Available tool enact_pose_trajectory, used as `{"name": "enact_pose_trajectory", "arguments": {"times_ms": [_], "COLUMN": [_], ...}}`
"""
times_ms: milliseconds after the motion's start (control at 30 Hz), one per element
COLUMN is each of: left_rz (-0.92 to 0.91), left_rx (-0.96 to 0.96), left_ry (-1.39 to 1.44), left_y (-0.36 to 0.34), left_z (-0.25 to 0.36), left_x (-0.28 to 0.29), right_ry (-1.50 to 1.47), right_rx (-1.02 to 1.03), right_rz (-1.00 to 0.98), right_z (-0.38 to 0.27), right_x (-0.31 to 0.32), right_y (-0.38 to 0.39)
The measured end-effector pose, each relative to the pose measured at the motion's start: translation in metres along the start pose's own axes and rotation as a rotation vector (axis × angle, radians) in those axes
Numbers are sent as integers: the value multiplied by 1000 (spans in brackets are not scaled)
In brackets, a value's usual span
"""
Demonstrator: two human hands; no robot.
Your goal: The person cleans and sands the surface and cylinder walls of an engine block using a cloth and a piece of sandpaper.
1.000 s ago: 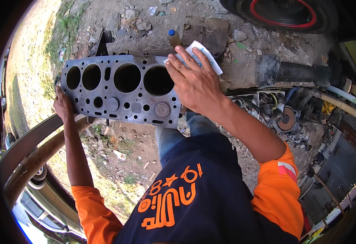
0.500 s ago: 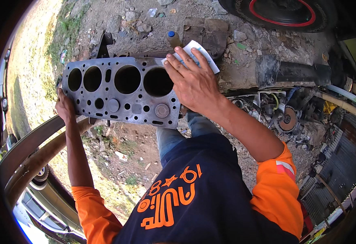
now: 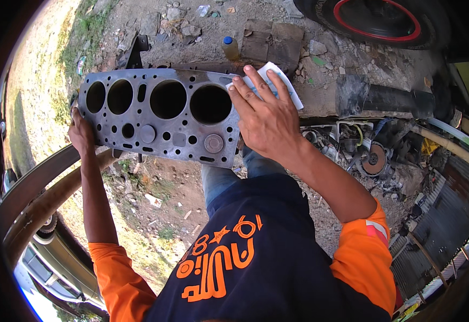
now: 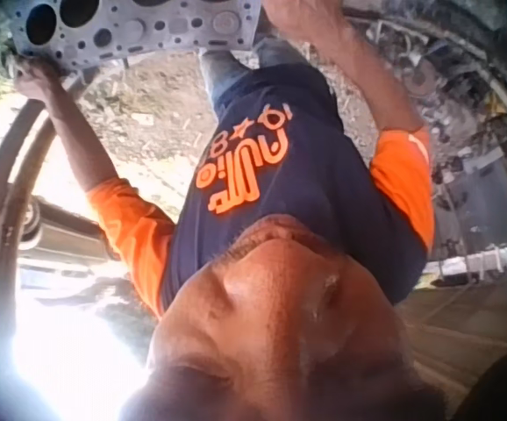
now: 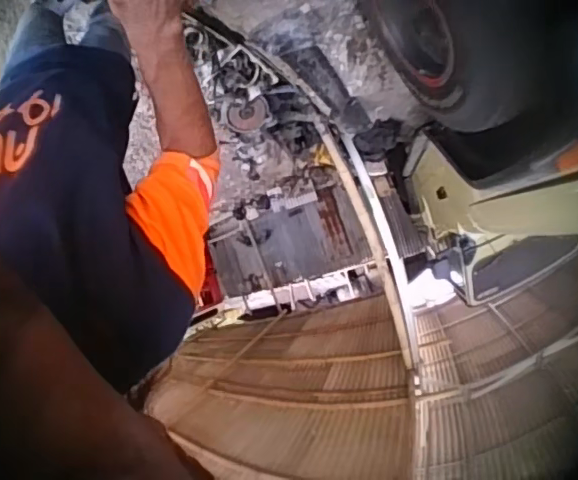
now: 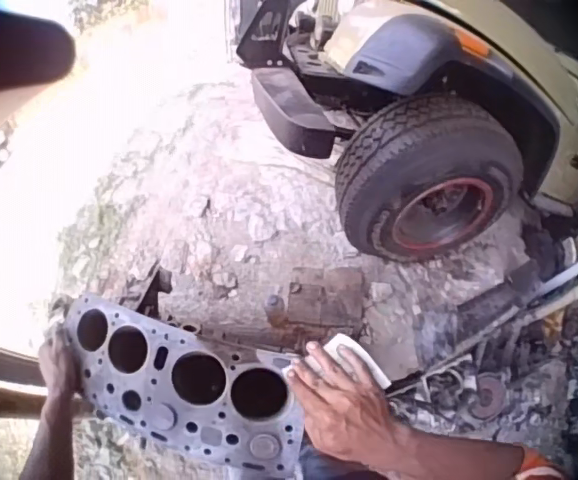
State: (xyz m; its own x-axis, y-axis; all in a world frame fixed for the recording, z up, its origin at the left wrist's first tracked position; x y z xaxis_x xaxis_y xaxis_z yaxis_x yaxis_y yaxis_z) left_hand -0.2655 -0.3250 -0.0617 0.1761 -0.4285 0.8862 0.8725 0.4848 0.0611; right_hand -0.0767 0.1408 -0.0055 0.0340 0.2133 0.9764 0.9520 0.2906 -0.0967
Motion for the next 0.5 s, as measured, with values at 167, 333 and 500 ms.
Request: {"name": "enact_pose_trajectory", "arguments": {"times_ms": [167, 333, 500], "left_rz": [51, 3, 40], "left_rx": [-4, 8, -24], "left_ry": [7, 0, -3], "left_y": [-6, -4, -7], "left_z": [-11, -2, -13], "left_x": [2, 0, 2], "right_ry": [-51, -50, -3], "right_rx": [-11, -68, -73], "right_rz": [15, 19, 25], "right_z": [-1, 3, -7], "right_x": [-5, -5, -8], "right_y": [-9, -1, 7]}}
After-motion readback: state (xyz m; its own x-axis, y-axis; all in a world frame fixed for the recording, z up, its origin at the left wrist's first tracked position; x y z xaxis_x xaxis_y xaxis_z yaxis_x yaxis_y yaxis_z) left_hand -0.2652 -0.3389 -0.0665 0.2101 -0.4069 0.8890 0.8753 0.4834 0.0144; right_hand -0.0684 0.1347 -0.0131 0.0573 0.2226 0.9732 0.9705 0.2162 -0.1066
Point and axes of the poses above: each hand's wrist, its own y-axis away from the middle knuckle, its own x-axis out of the back of the hand, z = x × y, the point moved 6 cm from there along -y, towards the middle knuckle, and after that the axes turned 3 degrees about -z, right-handed, at the moved point
